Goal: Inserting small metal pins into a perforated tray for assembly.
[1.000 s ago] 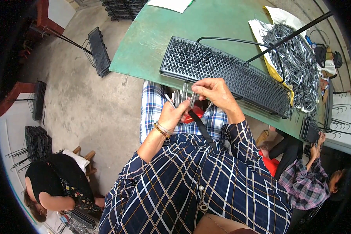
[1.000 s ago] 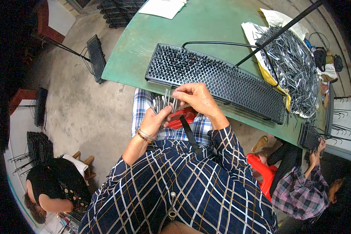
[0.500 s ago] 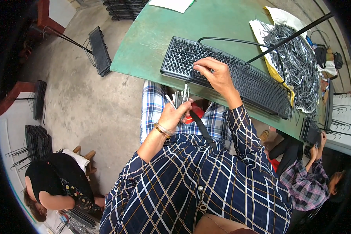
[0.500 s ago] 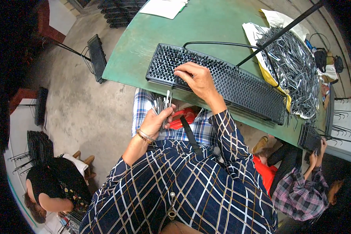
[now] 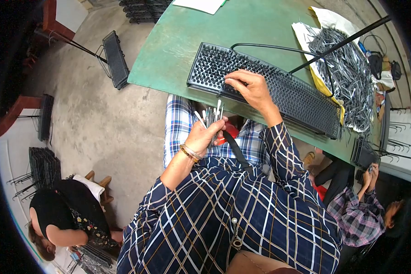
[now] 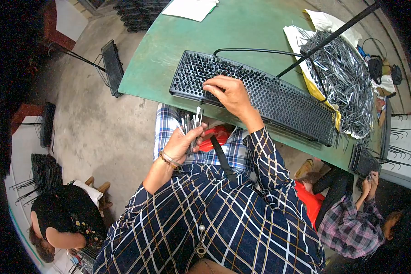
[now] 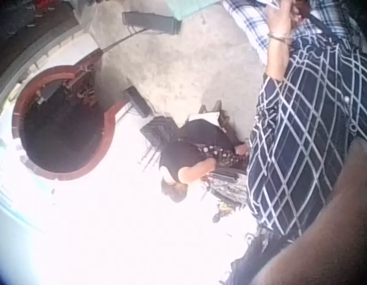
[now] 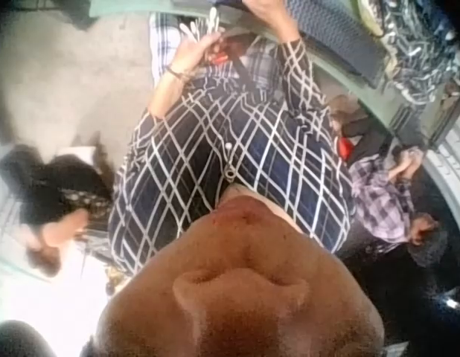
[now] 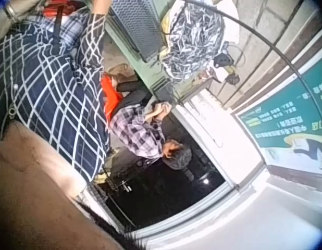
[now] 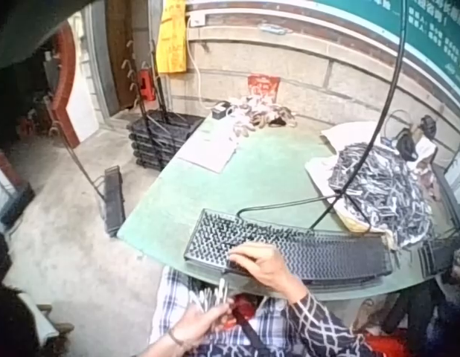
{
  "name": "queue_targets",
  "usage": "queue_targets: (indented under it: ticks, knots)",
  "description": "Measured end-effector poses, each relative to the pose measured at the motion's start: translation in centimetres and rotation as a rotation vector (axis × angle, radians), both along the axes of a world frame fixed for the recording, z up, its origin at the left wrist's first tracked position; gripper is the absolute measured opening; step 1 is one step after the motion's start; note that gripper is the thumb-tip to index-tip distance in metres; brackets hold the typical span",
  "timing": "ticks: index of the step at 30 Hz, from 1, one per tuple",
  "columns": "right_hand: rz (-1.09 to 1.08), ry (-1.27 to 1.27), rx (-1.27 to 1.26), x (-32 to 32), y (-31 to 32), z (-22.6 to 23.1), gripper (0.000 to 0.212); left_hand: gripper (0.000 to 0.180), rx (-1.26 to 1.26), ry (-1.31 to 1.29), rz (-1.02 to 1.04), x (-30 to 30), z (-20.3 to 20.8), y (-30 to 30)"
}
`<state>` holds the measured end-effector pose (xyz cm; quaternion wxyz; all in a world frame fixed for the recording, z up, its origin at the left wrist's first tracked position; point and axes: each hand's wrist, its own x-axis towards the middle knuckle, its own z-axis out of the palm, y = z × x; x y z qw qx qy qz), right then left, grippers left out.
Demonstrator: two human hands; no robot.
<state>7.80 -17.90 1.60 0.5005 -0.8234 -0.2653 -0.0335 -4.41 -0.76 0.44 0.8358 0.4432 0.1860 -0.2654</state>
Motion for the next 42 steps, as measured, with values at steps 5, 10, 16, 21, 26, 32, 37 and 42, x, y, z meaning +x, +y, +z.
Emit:
queue_targets:
  ticks: [5, 10, 16, 21, 26, 32, 37, 42]
  knots:
    - [-0.081, -0.243, -0.125, -0.9, 0.8, 0.3, 0.012, 0.018, -0.014, 0.012, 0.001, 0.1, 0.2, -0.1]
    - [-0.104, -0.273, -0.198, -1.3, 0.9, -0.1, 0.012, 0.017, -0.003, 0.015, 0.001, 0.1, 0.2, -0.1]
    - [-0.156, -0.270, -0.159, -1.6, 1.3, -0.1, 0.014, 0.019, 0.021, 0.004, -0.035, 0.1, 0.1, -0.1]
    - [-0.102, 0.099, 0.099, -2.5, 0.5, 1.0, 0.016, 0.020, 0.054, -0.094, -0.055, 0.0, 0.6, -0.1]
    - [0.068, 0.643, 0.239, -4.7, 0.6, 1.8, 0.023, 0.021, 0.160, -0.197, -0.109, 0.0, 1.1, -0.3]
    - [-0.109, 0.595, 0.304, -4.1, -1.0, 1.8, 0.020, 0.022, 0.146, -0.184, -0.181, -0.1, 0.5, -0.4]
    - [-0.365, 0.137, 0.228, -2.1, -1.6, 1.4, 0.018, 0.022, 0.035, -0.105, -0.168, -0.2, 0.0, -0.6]
    - [-0.354, -0.059, 0.020, -1.5, -1.1, 0.7, 0.015, 0.023, -0.006, -0.059, -0.161, -0.2, 0.1, -0.6]
